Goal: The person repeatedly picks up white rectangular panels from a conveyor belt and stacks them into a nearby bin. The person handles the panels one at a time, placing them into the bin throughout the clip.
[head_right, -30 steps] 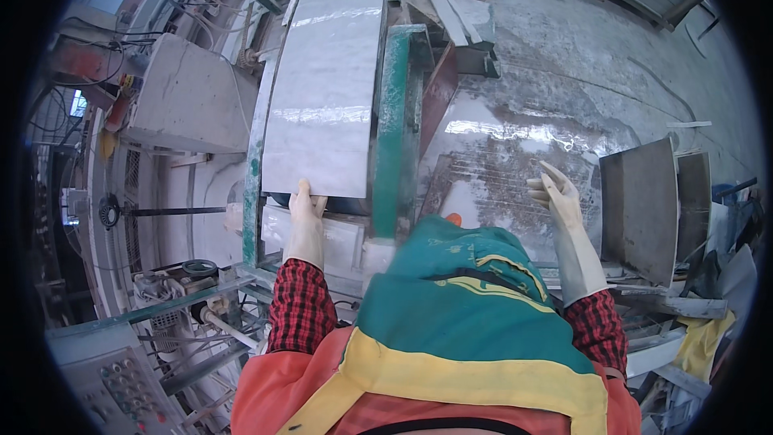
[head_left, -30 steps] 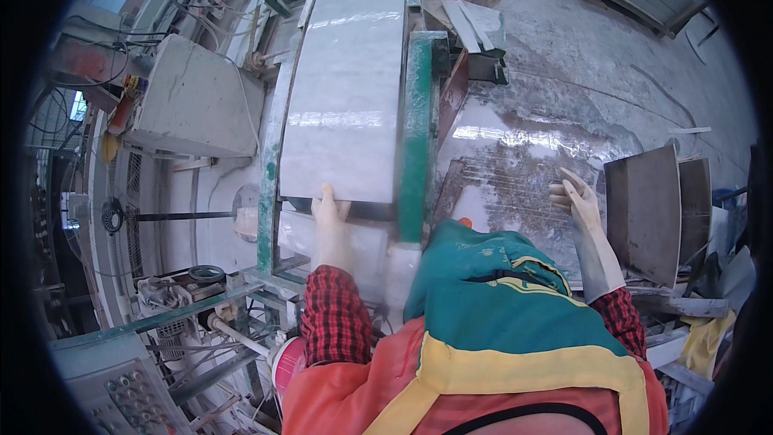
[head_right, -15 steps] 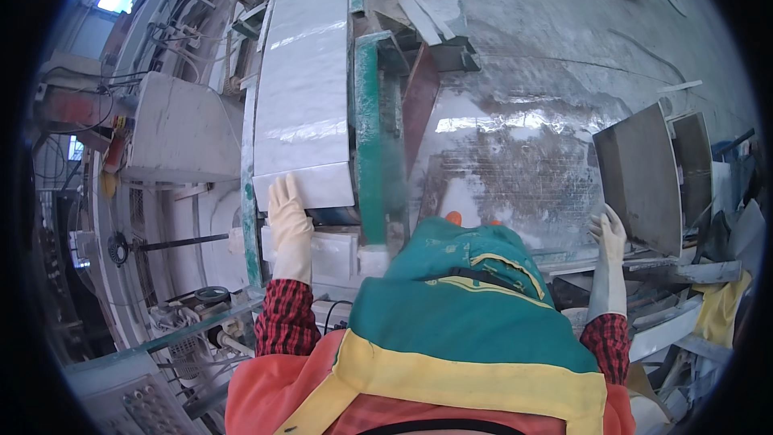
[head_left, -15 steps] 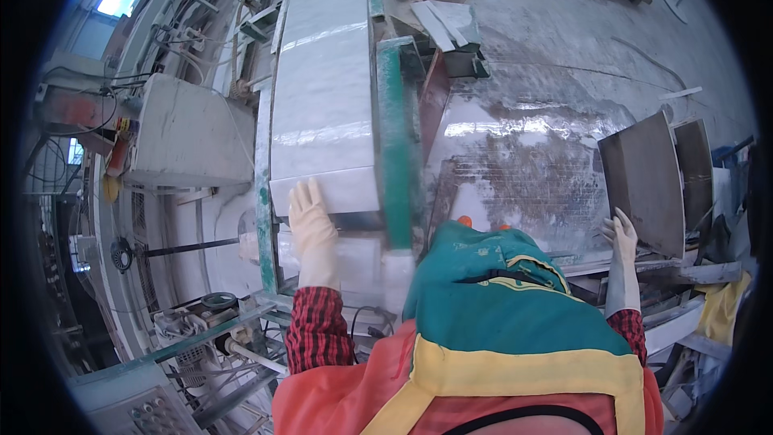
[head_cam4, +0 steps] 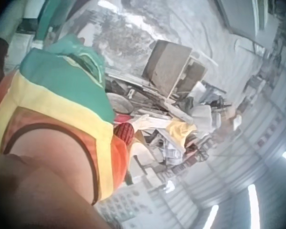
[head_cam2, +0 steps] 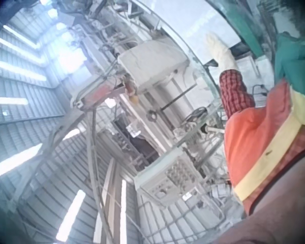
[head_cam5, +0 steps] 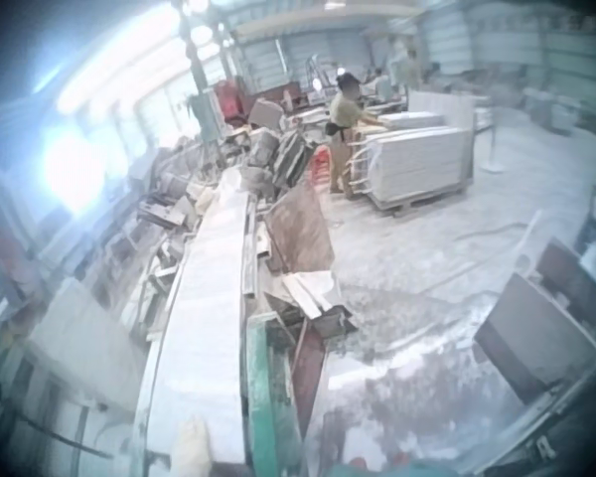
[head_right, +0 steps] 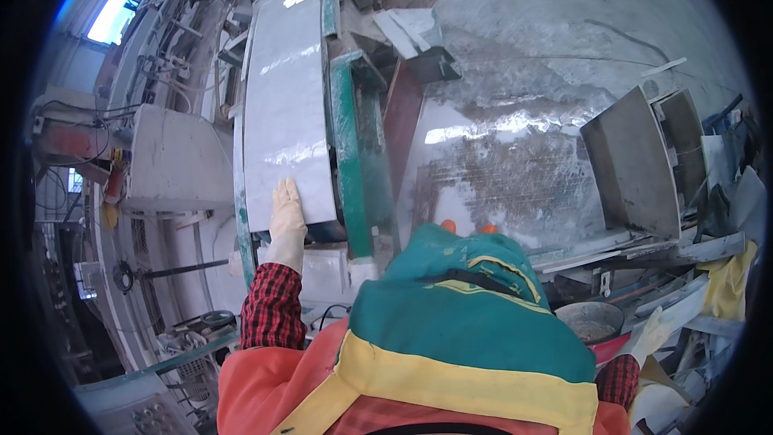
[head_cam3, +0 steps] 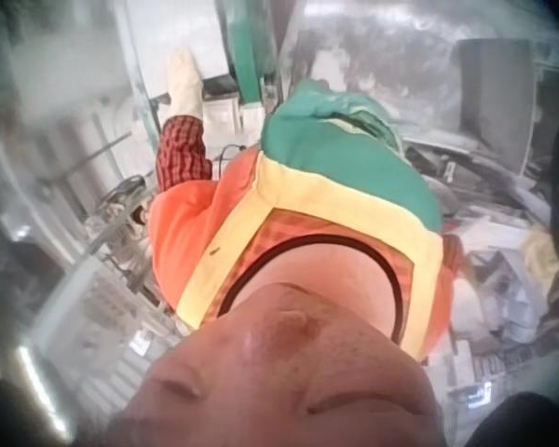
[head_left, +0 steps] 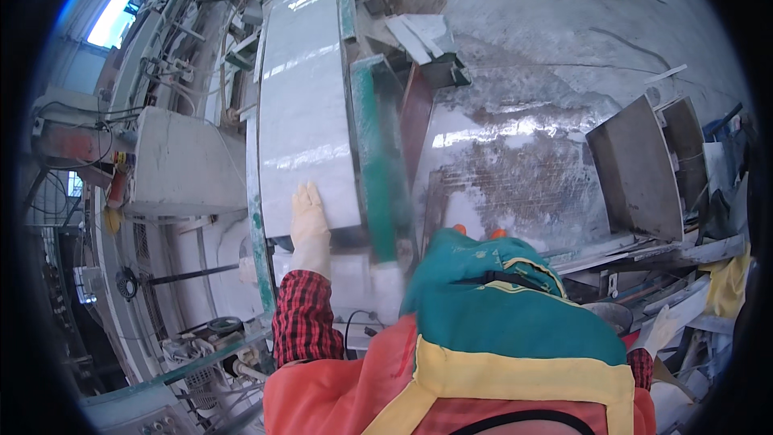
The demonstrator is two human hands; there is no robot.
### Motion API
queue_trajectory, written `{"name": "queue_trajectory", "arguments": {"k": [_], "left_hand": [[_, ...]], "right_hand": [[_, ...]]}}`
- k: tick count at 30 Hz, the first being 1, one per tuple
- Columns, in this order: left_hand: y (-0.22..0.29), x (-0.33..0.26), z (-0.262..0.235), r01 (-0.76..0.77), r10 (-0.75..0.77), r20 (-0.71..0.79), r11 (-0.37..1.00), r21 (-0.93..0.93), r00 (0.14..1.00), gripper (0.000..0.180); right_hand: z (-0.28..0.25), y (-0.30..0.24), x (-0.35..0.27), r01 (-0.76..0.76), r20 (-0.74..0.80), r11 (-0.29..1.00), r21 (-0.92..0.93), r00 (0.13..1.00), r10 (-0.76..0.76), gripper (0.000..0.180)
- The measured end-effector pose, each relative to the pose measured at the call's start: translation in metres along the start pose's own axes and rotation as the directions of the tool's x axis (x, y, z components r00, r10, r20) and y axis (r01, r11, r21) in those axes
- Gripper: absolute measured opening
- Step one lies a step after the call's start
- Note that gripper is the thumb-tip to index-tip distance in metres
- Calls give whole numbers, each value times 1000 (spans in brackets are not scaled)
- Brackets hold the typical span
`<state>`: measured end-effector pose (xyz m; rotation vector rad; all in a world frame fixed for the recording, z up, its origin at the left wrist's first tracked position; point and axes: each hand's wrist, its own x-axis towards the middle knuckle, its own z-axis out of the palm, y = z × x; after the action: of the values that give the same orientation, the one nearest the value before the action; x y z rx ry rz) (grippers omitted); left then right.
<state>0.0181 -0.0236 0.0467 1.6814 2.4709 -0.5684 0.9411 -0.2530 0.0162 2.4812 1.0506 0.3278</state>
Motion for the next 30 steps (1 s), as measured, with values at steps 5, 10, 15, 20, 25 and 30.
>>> {"name": "queue_trajectory", "arguments": {"k": [5, 10, 15, 20, 25, 30], "left_hand": [[-6, 4, 10, 16, -16, 2, 997, -78, 1000, 72], [-1, 10, 11, 75, -76, -32, 997, -23, 997, 80], [-18, 27, 44, 125, -131, -21, 973, -193, 991, 69], [-4, 20, 13, 73, -70, 32, 993, -95, 997, 61], [4, 21, -4, 175, -157, 79, 916, -362, 985, 66], [-6, 28, 17, 166, -150, 77, 942, -290, 986, 72]], "right_hand": [[88, 30, 3, -170, 237, 983, -61, 955, 180, 58], [68, -19, -41, -318, -64, 946, 56, 945, 322, 75], [10, -54, -53, -451, -65, 884, 125, 885, 461, 64], [-15, -68, -64, -542, 4, 812, 216, 832, 554, 61], [-17, -74, -69, -594, 15, 791, 148, 801, 598, 59], [-50, -92, -73, -643, 86, 747, 171, 764, 639, 58]]}}
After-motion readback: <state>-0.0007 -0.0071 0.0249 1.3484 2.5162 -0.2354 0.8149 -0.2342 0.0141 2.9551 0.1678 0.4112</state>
